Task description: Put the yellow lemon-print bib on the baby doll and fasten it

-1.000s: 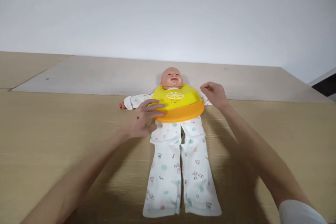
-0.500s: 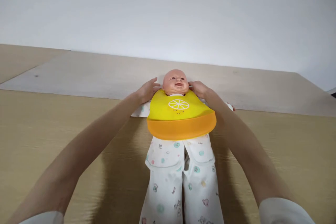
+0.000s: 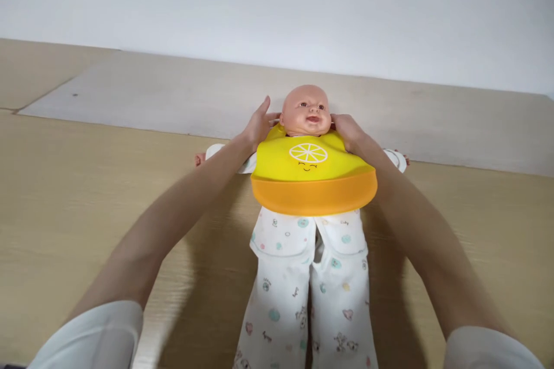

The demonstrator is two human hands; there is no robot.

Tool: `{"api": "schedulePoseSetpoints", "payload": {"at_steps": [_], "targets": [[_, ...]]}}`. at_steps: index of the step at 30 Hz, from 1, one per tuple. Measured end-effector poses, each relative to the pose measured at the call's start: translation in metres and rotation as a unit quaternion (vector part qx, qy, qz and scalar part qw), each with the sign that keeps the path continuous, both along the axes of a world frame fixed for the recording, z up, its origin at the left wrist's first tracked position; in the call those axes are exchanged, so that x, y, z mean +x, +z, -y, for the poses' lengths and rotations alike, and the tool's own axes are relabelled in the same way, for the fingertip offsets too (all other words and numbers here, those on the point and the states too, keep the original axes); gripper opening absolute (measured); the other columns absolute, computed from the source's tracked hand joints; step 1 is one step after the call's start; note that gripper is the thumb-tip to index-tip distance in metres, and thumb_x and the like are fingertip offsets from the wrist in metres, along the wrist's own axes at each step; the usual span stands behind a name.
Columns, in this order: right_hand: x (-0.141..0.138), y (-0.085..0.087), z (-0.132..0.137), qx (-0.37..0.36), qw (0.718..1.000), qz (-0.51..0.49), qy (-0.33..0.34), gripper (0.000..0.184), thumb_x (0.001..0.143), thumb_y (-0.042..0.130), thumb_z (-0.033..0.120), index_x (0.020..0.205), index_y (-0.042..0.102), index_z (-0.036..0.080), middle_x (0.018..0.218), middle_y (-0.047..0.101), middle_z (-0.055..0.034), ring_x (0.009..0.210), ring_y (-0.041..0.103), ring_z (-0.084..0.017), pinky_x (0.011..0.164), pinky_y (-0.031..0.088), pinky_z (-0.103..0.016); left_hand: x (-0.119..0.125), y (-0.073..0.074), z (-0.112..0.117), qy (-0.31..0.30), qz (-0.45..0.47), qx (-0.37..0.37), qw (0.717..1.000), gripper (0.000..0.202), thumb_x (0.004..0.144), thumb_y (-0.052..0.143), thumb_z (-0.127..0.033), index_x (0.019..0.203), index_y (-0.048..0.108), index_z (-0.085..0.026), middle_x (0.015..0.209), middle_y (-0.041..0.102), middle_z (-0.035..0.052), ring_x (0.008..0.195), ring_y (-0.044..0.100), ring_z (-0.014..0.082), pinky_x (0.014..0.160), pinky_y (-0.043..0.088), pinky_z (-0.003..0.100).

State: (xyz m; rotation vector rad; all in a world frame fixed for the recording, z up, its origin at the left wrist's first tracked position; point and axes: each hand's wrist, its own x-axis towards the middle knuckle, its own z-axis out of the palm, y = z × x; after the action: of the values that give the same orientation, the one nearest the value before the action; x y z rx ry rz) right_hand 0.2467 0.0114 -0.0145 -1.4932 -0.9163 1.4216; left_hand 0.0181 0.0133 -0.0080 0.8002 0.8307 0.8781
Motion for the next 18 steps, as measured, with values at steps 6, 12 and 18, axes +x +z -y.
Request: {"api": "schedulePoseSetpoints", "payload": {"at_steps": [6,12,18], "targets": [[-0.011,0.003,0.006,-0.005,1.0,0.008,-0.013,0.012,0.077,0.052,0.022,0.077,0.06,0.013,0.065,0.063,-0.0058,0.063,0.061,-0.018,0.058,0.051,-0.028,-0.005,-0.01,0.0,0.02,0.028,-0.024,0.999,0.065,0.082,0.047,-0.074,0.092,0.064,-0.012,0.081,0.07,0.0147,0.1,0.066,0.0322,0.095,0.049,0.043],[-0.004,0.025,0.103,0.02,0.999,0.011,-0.039,0.016,0.074,0.053,0.021,0.08,0.064,0.012,0.074,0.067,-0.0072,0.064,0.063,-0.02,0.056,0.051,-0.029,0.005,0.01,0.087,-0.01,0.058,-0.009,0.998,0.059,0.082,0.052,-0.067,0.097,0.066,-0.012,0.093,0.073,0.0142,0.1,0.067,0.0332,0.091,0.051,0.042],[-0.009,0.034,0.216,0.008,0.998,-0.051,-0.034,0.023,0.071,0.054,0.027,0.086,0.065,0.014,0.084,0.071,-0.0054,0.071,0.065,-0.018,0.061,0.053,-0.027,0.0,0.019,0.182,-0.087,0.076,0.012,0.993,0.038,0.073,0.065,-0.028,0.108,0.067,-0.015,0.101,0.074,0.0073,0.095,0.069,0.0276,0.087,0.052,0.038]]}}
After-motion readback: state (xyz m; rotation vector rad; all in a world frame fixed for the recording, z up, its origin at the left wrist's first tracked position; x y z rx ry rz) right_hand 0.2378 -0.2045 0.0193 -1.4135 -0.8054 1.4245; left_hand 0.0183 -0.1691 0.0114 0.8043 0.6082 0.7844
